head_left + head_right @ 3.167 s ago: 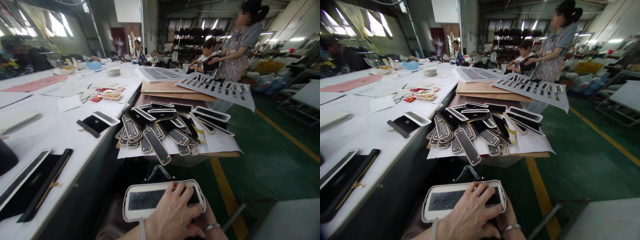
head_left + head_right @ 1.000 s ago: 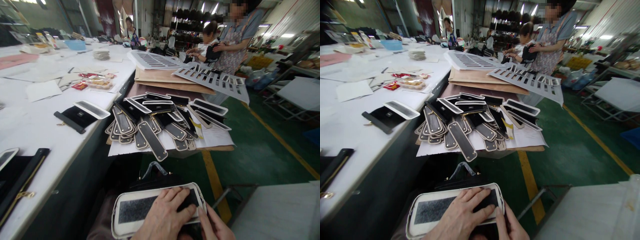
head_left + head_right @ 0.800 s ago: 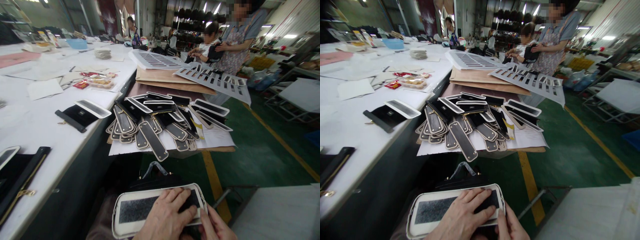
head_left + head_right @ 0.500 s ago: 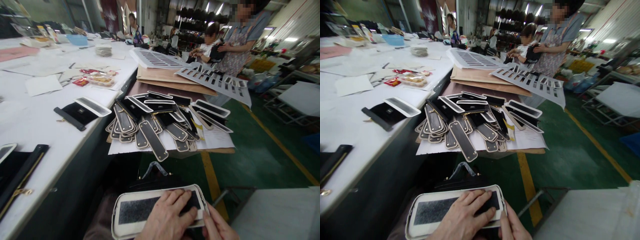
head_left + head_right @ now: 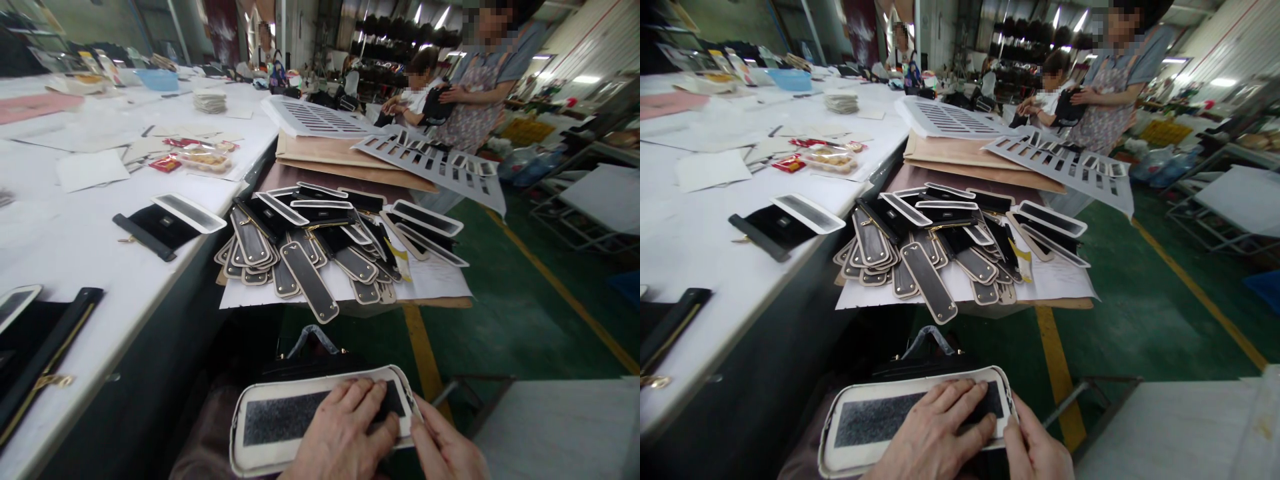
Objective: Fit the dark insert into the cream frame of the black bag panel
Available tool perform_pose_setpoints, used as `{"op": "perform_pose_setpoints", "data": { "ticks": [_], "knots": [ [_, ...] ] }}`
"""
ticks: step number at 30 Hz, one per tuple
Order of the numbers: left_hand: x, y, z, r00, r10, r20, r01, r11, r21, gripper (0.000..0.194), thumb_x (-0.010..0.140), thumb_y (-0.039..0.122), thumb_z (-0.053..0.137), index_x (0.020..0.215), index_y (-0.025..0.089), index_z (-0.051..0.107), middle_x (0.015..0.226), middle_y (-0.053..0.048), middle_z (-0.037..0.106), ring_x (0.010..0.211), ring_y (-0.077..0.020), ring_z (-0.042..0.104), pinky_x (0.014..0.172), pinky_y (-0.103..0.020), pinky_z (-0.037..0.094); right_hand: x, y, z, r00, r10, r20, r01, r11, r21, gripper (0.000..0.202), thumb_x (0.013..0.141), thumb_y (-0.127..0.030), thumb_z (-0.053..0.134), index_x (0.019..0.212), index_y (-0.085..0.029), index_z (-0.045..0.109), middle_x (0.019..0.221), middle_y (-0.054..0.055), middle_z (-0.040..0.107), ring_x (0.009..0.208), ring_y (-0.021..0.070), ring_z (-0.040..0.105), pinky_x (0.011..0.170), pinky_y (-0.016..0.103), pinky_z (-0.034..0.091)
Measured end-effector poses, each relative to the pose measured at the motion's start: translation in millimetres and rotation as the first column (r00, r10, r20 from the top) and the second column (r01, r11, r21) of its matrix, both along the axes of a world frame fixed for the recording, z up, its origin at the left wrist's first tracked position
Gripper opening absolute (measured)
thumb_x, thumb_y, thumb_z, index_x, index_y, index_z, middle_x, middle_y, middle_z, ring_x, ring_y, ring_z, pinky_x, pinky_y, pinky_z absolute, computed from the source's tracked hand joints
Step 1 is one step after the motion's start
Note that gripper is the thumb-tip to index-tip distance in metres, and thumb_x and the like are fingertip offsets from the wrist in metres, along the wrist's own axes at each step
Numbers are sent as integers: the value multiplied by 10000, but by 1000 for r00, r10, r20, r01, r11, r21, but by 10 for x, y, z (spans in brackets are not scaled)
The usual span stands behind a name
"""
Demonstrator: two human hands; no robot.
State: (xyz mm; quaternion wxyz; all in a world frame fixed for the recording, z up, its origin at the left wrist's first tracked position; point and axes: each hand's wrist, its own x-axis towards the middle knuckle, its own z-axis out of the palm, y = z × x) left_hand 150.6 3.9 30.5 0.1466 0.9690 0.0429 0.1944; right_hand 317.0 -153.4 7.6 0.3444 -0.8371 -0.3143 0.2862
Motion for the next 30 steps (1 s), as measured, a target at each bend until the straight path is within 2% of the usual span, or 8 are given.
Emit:
{"op": "perform_pose_setpoints", "data": {
  "ticks": [2, 4, 8, 12, 17, 22, 25, 30],
  "knots": [
    [12, 26, 73, 998, -42, -57, 39, 998, -51, 516, 909, 646, 492, 1188, 217, 564, 1335, -85, 599, 1163, -246, 591, 932, -349, 489, 27, -10, -16, 1000, 18, 9, -18, 1000, -15, 497, 854, -536, 579, 1226, -230, 701, 1163, 54, 698, 1060, 225, 666, 811, 144, 509],
    [36, 69, 205, 989, -75, -130, 61, 992, -112, 389, 915, 541, 561, 1105, 203, 583, 1248, -68, 631, 1114, -238, 607, 900, -348, 513, 10, -16, -42, 1000, -4, -24, 4, 1000, -3, 537, 849, -561, 595, 1242, -208, 690, 1166, 69, 695, 1048, 232, 673, 801, 152, 520],
    [170, 193, 526, 968, -102, -231, 86, 993, -77, 131, 870, 246, 603, 954, 148, 581, 948, -50, 665, 799, -217, 656, 626, -333, 538, -82, 3, -59, 987, -38, -155, 46, 998, 46, 665, 803, -613, 663, 1265, -135, 661, 1174, 100, 688, 1073, 261, 661, 859, 190, 526],
    [450, 346, 671, 941, -170, -292, 163, 986, -48, 126, 859, 231, 595, 931, 127, 589, 787, -45, 671, 622, -227, 668, 441, -315, 457, -123, 30, -65, 975, -86, -205, 92, 996, 18, 727, 824, -646, 629, 1314, -110, 611, 1188, 98, 683, 1159, 247, 613, 915, 179, 494],
    [757, 533, 557, 917, -230, -325, 142, 952, -272, 261, 812, 241, 573, 1060, 200, 644, 966, -63, 714, 862, -269, 716, 635, -328, 556, -68, 34, -65, 989, -133, -68, 132, 991, -24, 635, 792, -639, 630, 1215, -169, 690, 1051, 67, 731, 1063, 229, 663, 805, 145, 508],
    [825, 696, 392, 926, -180, -331, 58, 936, -347, 306, 847, 310, 550, 1096, 244, 716, 1193, -65, 657, 933, -253, 702, 778, -359, 567, -161, 108, 22, 987, -163, 11, 162, 986, 44, 563, 815, -586, 594, 1167, -164, 717, 709, 18, 687, 643, 181, 648, 656, 174, 520],
    [840, 758, 347, 894, -256, -367, 107, 919, -381, 276, 887, 313, 530, 1024, 245, 759, 1089, -38, 730, 978, -240, 699, 814, -317, 553, -212, 147, 68, 975, -223, -6, 223, 971, 84, 566, 781, -588, 621, 1134, -160, 731, 801, 32, 717, 730, 190, 674, 681, 156, 513],
    [851, 790, 335, 880, -287, -379, 109, 898, -426, 287, 903, 261, 519, 1045, 223, 766, 1067, -36, 763, 998, -215, 698, 868, -276, 528, -138, 128, 71, 983, -159, -92, 161, 987, 12, 597, 749, -593, 667, 1184, -187, 719, 1033, 40, 733, 956, 221, 690, 765, 140, 512]
  ]
}}
